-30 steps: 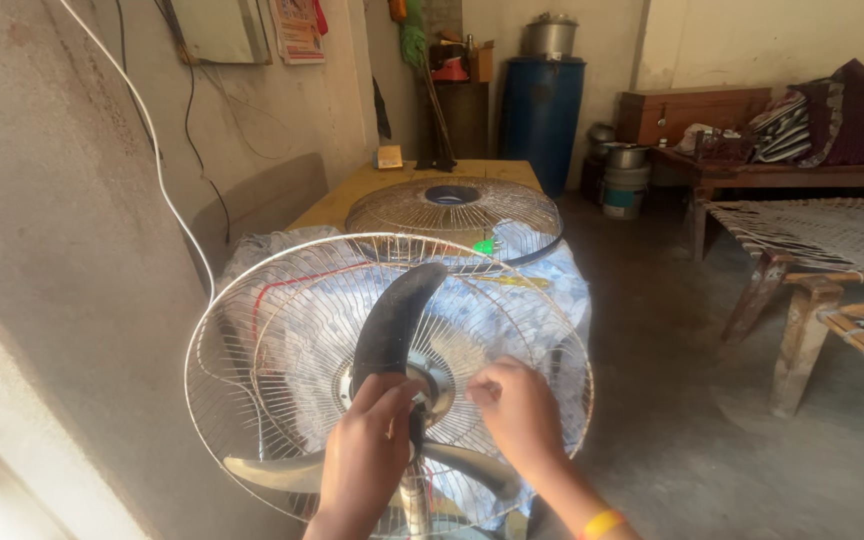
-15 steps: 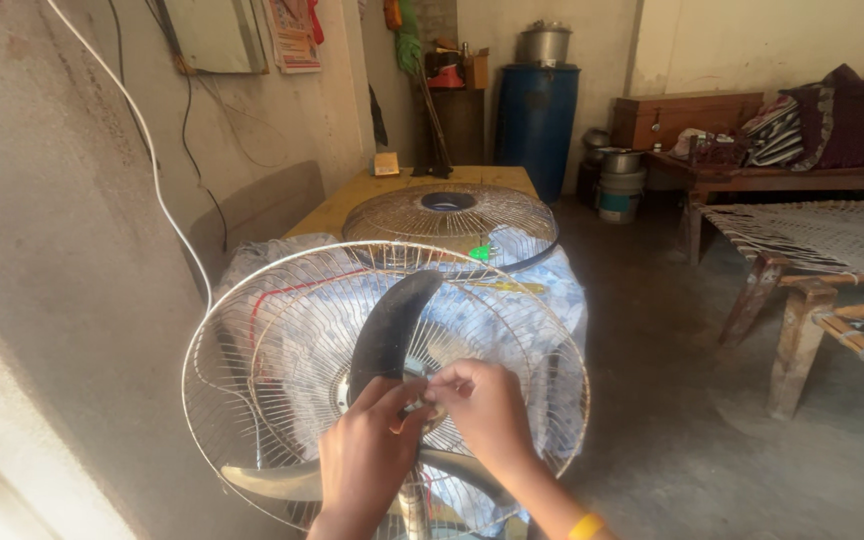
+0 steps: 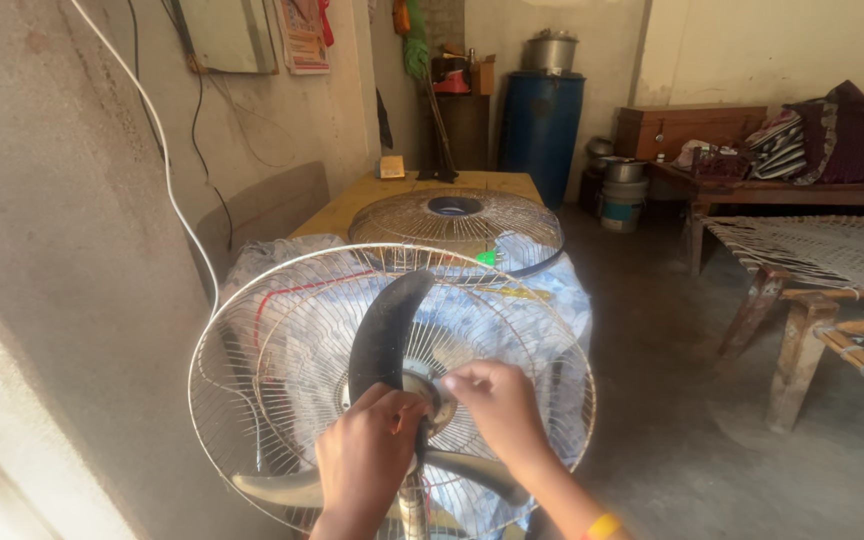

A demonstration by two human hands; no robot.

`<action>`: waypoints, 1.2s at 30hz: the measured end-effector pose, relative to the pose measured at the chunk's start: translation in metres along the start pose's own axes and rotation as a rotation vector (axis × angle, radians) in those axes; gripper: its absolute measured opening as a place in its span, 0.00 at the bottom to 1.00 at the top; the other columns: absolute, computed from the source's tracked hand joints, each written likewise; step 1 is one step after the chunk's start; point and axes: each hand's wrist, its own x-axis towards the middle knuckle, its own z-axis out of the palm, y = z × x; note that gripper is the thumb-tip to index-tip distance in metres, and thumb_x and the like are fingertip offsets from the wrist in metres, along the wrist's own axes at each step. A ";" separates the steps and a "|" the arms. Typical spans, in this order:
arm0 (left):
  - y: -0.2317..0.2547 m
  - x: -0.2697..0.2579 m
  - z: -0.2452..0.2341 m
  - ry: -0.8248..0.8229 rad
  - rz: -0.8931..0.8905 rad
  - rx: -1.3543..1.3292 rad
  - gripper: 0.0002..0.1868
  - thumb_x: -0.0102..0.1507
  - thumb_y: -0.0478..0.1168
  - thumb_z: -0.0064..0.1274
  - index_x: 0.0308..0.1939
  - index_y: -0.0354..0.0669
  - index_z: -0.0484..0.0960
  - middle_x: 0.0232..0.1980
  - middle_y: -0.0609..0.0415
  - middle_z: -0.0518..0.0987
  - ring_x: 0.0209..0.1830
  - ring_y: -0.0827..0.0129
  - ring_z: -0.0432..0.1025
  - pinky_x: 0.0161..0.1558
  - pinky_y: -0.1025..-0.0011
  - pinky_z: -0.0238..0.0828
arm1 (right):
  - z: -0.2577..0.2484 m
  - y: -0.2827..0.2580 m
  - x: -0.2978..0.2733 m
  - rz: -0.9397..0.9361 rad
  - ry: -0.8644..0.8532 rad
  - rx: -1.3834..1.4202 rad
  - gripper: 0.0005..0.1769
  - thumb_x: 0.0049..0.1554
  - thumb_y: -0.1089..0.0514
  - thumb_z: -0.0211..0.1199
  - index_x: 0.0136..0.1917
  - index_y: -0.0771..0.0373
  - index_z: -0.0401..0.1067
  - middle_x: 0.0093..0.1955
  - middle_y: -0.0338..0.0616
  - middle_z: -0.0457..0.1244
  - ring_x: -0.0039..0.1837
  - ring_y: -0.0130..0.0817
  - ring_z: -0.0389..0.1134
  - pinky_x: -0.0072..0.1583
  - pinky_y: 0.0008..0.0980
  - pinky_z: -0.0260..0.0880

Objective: The person disassembles an electric fan by removing the front grille, then uses a screwdriver to loosen the central hub and remove the fan blades. The person wipes the fan blades with a cloth. The rear grille remains on the table.

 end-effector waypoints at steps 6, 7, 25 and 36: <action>-0.006 -0.001 -0.001 0.025 0.014 -0.006 0.05 0.59 0.48 0.59 0.34 0.59 0.89 0.32 0.67 0.83 0.28 0.68 0.81 0.28 0.66 0.74 | 0.009 0.016 -0.004 -0.211 -0.085 -0.260 0.11 0.49 0.66 0.68 0.45 0.56 0.84 0.47 0.40 0.69 0.57 0.36 0.68 0.60 0.35 0.67; -0.007 -0.001 -0.002 0.029 0.021 -0.004 0.05 0.59 0.48 0.59 0.34 0.59 0.89 0.32 0.67 0.83 0.28 0.68 0.81 0.28 0.66 0.74 | 0.012 0.019 -0.004 -0.207 -0.118 -0.266 0.13 0.48 0.67 0.68 0.46 0.55 0.84 0.48 0.39 0.68 0.58 0.37 0.67 0.61 0.34 0.66; -0.003 0.003 -0.006 0.010 0.056 -0.021 0.05 0.58 0.47 0.60 0.32 0.59 0.90 0.32 0.66 0.83 0.27 0.66 0.81 0.28 0.66 0.74 | 0.004 0.039 -0.008 -0.157 -0.112 -0.423 0.05 0.47 0.65 0.69 0.39 0.57 0.80 0.47 0.41 0.67 0.62 0.41 0.65 0.63 0.38 0.63; 0.014 0.006 0.009 -0.139 0.074 0.022 0.06 0.59 0.46 0.58 0.36 0.57 0.90 0.36 0.64 0.85 0.29 0.61 0.79 0.32 0.63 0.73 | -0.023 0.007 -0.010 0.014 -0.084 -0.344 0.04 0.52 0.61 0.66 0.41 0.58 0.81 0.43 0.41 0.73 0.47 0.36 0.76 0.52 0.36 0.73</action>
